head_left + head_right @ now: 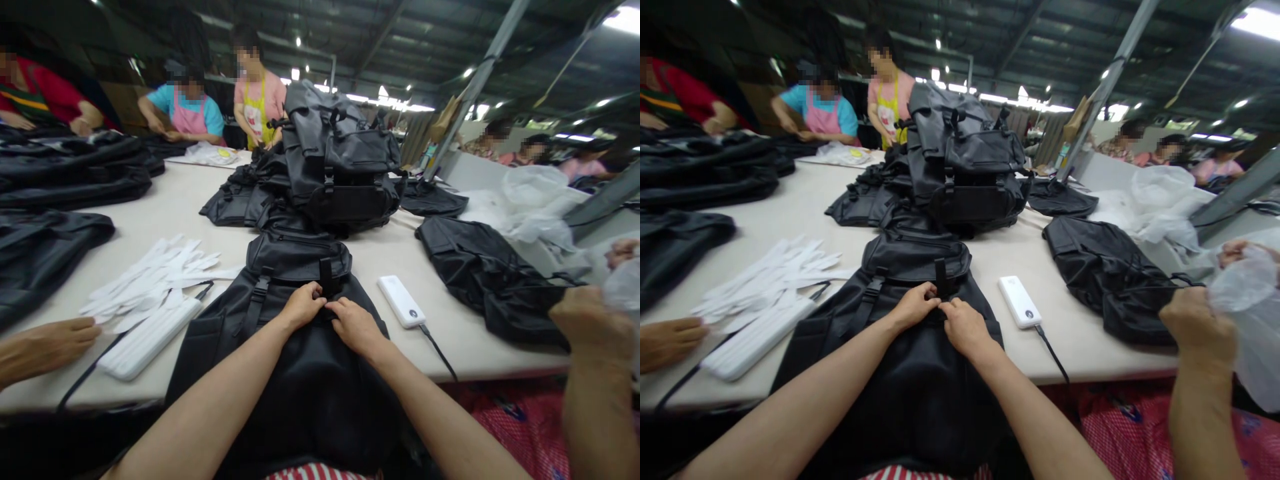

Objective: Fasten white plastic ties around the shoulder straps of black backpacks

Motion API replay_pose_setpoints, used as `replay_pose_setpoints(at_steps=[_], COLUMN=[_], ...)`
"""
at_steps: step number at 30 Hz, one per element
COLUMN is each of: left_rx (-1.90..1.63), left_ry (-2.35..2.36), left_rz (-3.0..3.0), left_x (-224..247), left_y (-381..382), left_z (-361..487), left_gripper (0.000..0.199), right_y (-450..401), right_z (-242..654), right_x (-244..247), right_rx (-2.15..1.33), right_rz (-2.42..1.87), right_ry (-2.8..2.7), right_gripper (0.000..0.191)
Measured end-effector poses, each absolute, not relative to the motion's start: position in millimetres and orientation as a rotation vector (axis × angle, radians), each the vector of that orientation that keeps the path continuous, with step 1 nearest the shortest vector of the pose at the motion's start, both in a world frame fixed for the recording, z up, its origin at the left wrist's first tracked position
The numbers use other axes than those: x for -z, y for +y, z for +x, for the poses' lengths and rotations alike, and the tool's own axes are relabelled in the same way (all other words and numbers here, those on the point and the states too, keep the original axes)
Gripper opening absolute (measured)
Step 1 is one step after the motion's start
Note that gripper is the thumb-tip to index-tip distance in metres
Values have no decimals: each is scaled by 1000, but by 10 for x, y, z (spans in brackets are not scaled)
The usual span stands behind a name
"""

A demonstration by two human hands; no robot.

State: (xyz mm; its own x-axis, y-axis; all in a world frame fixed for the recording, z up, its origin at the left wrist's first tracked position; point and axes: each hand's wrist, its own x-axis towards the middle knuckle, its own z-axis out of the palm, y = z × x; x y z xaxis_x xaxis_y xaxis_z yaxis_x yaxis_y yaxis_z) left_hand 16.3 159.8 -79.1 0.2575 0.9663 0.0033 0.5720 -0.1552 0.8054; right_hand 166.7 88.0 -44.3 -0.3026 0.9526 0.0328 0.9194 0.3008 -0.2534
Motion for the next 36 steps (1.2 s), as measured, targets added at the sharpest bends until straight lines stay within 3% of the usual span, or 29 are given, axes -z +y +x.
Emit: replay_pose_setpoints(at_steps=[10, 21, 25, 32, 36], left_rx=[-626, -611, -610, -601, -600], left_ry=[1469, 1493, 1511, 1502, 1441], left_rz=[1911, 1930, 1926, 1882, 1838], left_x=[769, 792, 797, 808, 843], left_y=[1718, 1697, 1685, 1696, 1704], left_z=[200, 185, 192, 188, 189], left_gripper=[16, 21, 20, 22, 24], right_y=[989, 1055, 923, -198, -482], right_z=[1651, 1689, 1664, 1761, 1826], right_x=[546, 624, 534, 98, 37], right_rx=[239, 223, 70, -712, -736], right_rz=[-1495, -1385, -1331, -995, -1126], right_ry=[-2678, -2625, -2678, -2821, -2851], right_gripper=[23, 22, 23, 14, 15])
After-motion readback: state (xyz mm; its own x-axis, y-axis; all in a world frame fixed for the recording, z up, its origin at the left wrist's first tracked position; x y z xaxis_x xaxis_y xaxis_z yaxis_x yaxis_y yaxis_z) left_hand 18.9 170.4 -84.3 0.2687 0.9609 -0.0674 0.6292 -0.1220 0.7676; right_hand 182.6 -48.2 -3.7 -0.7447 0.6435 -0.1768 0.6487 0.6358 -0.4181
